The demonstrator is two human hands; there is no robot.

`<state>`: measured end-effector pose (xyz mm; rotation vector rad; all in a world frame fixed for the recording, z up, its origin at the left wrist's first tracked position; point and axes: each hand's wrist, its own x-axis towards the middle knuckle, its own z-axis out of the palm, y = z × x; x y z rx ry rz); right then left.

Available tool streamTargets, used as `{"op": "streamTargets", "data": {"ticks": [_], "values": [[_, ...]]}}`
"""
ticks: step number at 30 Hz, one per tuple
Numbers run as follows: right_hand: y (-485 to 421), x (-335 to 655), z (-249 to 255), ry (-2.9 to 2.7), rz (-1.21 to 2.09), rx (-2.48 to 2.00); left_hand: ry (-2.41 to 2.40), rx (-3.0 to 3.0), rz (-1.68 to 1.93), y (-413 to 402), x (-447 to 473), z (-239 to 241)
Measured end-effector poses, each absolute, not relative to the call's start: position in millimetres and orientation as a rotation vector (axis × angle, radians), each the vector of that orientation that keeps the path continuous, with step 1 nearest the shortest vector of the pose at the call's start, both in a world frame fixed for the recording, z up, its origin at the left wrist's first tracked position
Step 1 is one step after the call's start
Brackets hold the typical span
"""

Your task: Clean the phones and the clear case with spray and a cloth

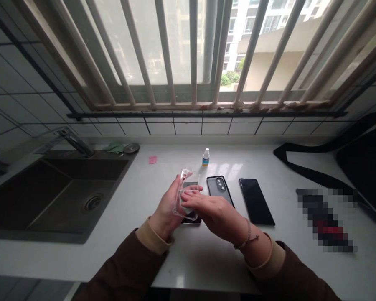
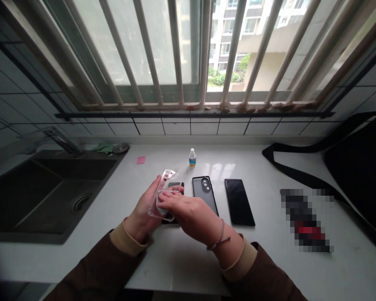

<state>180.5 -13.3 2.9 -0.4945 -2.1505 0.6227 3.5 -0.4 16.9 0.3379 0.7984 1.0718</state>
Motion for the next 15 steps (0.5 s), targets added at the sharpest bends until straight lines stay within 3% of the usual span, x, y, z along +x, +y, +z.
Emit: {"op": "streamTargets", "data": {"ticks": [8,12,15], "values": [[-22,183,13,-2.019,1.14,-0.425,0.792,0.253,1.177,8,-5,16],[-16,186,11,-1.674,1.374,-0.586,0.749,0.272,1.252,5,-3,15],[-6,191,5,-1.355,1.313,-0.812,0.734,0.295,1.219,3,-1,17]]}}
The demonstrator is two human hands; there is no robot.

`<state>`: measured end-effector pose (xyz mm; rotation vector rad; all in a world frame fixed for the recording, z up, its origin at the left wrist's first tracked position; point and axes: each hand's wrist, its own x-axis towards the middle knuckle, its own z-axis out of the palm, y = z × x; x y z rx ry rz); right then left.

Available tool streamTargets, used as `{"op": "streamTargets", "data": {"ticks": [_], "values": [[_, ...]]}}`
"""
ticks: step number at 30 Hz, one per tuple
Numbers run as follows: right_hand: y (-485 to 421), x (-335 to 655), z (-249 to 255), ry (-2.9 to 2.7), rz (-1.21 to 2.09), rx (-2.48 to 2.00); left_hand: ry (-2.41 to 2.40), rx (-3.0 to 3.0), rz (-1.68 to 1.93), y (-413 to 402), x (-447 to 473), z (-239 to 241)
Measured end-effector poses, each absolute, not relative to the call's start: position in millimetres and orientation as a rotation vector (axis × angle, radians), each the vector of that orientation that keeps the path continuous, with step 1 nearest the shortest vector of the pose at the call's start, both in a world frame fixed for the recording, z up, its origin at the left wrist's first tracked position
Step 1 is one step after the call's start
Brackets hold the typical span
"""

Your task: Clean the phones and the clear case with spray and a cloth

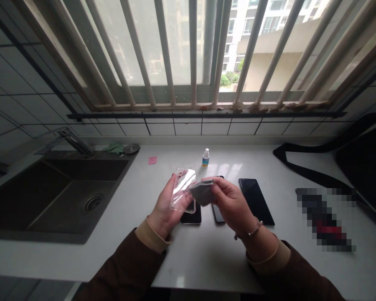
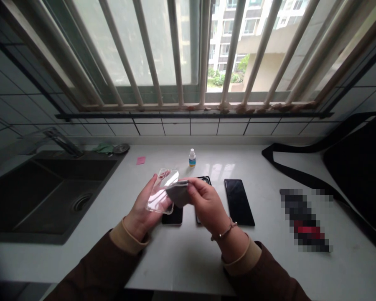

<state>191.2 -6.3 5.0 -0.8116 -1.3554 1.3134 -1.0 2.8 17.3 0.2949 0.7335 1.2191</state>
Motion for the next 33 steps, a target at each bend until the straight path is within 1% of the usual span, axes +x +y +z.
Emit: {"op": "streamTargets", "data": {"ticks": [2,4,5,7,9,11,15,19,21,25,27,29,31,33], "values": [[-1,195,2,-1.268,1.031,-0.987,0.761,0.323,1.085,1,0,19],[2,198,2,-1.315,0.733,-1.092,0.771,0.381,0.959,-1,0,19],[2,199,2,-1.39,0.629,-1.101,0.759,0.417,0.924,-2,1,19],[-1,196,3,-1.603,0.528,-1.033,0.705,0.485,0.877,-4,2,17],[-4,191,2,-1.818,0.522,-0.89,0.652,0.502,0.874,-5,4,14],[-8,185,1,-1.982,0.562,-0.737,0.65,0.469,0.956,-4,5,12],[-16,178,3,-2.118,0.75,-0.54,0.805,0.352,1.098,3,3,11],[-22,180,10,-2.085,1.041,-0.481,0.828,0.267,1.167,9,-4,14],[-23,181,12,-2.024,1.137,-0.49,0.813,0.263,1.217,9,-6,16],[-16,187,9,-1.667,1.235,-0.65,0.768,0.277,1.266,6,-4,18],[-9,190,5,-1.441,1.15,-0.823,0.756,0.305,1.221,4,-3,19],[-4,193,3,-1.3,0.936,-1.004,0.77,0.33,1.097,2,-2,21],[-2,194,3,-1.307,0.712,-1.095,0.773,0.351,0.975,0,-1,21],[-3,193,3,-1.462,0.596,-1.065,0.729,0.388,0.909,-1,0,20]]}}
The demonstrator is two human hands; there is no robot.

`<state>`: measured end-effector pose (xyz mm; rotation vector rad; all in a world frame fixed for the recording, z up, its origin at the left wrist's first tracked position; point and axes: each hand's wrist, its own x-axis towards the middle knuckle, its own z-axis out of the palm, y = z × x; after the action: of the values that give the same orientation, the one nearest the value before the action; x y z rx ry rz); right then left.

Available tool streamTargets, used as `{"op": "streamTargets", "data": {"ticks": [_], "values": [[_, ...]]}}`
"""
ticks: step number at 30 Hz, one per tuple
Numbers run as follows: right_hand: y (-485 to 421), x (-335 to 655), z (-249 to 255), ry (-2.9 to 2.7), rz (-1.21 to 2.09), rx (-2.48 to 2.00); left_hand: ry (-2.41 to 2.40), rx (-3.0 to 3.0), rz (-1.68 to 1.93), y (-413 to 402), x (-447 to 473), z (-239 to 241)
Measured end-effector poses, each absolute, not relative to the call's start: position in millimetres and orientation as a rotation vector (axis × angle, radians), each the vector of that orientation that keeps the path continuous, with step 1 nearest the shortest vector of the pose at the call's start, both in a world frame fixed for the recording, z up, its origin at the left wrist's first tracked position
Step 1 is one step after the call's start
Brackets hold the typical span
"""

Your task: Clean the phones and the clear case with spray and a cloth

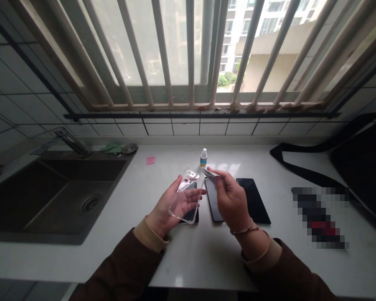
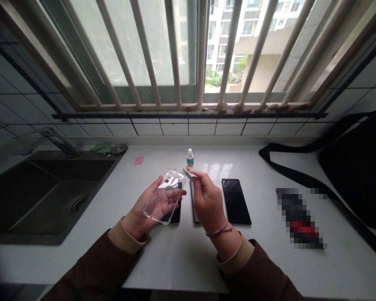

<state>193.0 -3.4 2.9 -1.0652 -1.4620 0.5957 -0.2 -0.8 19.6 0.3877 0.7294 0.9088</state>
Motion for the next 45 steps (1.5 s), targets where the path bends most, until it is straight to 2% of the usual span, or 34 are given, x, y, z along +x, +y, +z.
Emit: {"op": "streamTargets", "data": {"ticks": [6,15,21,25,30,33,36,40,45], "values": [[-11,181,1,-1.953,0.601,-0.744,0.599,0.297,1.059,1,2,14],[-18,181,6,-2.094,0.704,-0.541,0.733,0.277,1.213,5,0,18],[-26,182,12,-2.097,0.904,-0.522,0.824,0.215,1.264,8,-11,18],[-31,181,16,-1.957,1.129,-0.563,0.873,0.219,1.349,9,-16,20],[-15,182,3,-1.325,1.372,-0.762,0.813,0.356,1.406,10,-13,22],[2,185,-6,-0.976,1.243,-0.924,0.773,0.454,1.325,6,-8,24],[9,190,-7,-0.896,1.037,-1.0,0.702,0.529,1.135,-1,-4,26],[-3,191,3,-1.226,0.757,-1.037,0.612,0.64,0.839,-11,0,26],[-16,185,6,-1.674,0.644,-0.877,0.584,0.648,0.803,-12,3,17]]}}
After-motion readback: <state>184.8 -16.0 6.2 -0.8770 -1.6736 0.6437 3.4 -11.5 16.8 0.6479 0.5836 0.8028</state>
